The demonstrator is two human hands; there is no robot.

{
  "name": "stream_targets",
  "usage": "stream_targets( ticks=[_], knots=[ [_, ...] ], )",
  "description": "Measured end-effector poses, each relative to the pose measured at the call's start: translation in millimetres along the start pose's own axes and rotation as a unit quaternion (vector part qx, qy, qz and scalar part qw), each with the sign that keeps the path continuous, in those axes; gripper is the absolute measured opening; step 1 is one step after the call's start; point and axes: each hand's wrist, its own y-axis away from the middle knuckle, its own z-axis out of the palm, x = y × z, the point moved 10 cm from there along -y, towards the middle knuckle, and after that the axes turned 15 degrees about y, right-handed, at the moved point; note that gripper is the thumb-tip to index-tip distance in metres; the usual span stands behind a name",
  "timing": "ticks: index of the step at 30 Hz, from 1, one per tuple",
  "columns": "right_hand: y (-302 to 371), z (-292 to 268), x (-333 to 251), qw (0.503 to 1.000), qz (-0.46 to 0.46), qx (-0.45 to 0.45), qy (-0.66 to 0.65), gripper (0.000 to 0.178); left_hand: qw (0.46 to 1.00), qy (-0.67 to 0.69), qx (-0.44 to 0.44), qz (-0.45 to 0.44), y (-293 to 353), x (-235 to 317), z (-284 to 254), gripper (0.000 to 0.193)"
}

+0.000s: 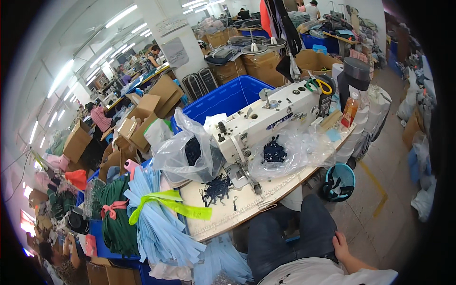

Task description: The person attaches small metal stoppers onto cord loops by hand, repeatedly threading the cords through the metal pieces.

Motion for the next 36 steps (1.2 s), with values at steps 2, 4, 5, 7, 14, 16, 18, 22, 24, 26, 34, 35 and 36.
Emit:
stream_targets(
  ticks=[2, 4, 5, 7, 14, 16, 18, 22, 24, 26, 34, 35, 36],
  knots=[
    [34.2, -9.1, 17.3, 0.998, 0.056, 0.029, -0.031, 0.031, 1.0, 0.003, 0.002, 0.0, 5.7, 3.4, -15.3, 0.043],
    [66.8, 0.4, 56.6, 0.995, 0.095, 0.011, -0.026, 0.028, 1.0, 0.01, 0.001, 0.005, 9.2, 13.8, -29.3, 0.043],
    [75.7, 4.0, 73.8, 0.991, 0.132, -0.009, -0.023, 0.027, 1.0, 0.016, 0.001, 0.007, 10.8, 19.7, -35.5, 0.044],
    [71.1, -1.6, 50.2, 0.991, 0.127, -0.012, -0.04, 0.03, 1.0, 0.028, 0.0, 0.007, 15.1, 31.7, -46.8, 0.044],
    [-2.5, 3.5, 36.2, 0.96, 0.131, -0.213, 0.123, 0.041, 0.996, 0.085, 0.001, -0.014, 59.0, 64.1, -82.5, 0.045],
    [-28.7, 12.5, 23.2, 0.92, 0.059, -0.336, 0.192, 0.046, 0.994, 0.104, 0.003, -0.022, 70.8, 71.3, -84.8, 0.046],
    [-39.0, 33.0, 17.6, 0.855, -0.017, -0.448, 0.26, 0.052, 0.991, 0.127, 0.007, -0.028, 78.0, 78.8, -83.3, 0.046],
    [-41.7, 44.7, 4.0, 0.711, -0.144, -0.524, 0.446, 0.059, 0.984, 0.109, 0.138, 0.025, 93.7, 92.9, -82.8, 0.046],
    [-42.3, 45.8, 1.7, 0.669, -0.155, -0.544, 0.482, 0.061, 0.96, 0.065, 0.259, 0.082, 88.1, 91.9, -70.1, 0.046],
    [-42.3, 43.6, 6.4, 0.638, -0.161, -0.558, 0.506, 0.067, 0.943, 0.028, 0.325, 0.066, 73.8, 80.2, -51.5, 0.044],
    [-53.6, 37.0, 18.4, 0.658, -0.182, -0.569, 0.458, 0.068, 0.967, 0.199, 0.158, 0.023, 127.8, 68.1, -91.1, 0.03],
    [-59.1, 33.6, 8.7, 0.669, -0.189, -0.579, 0.426, 0.067, 0.936, 0.265, 0.216, 0.09, 147.3, 65.7, -105.9, 0.028],
    [-67.3, 30.0, 3.8, 0.666, -0.194, -0.581, 0.426, 0.067, 0.935, 0.266, 0.218, 0.085, 162.3, 57.0, -106.9, 0.028]
  ],
)
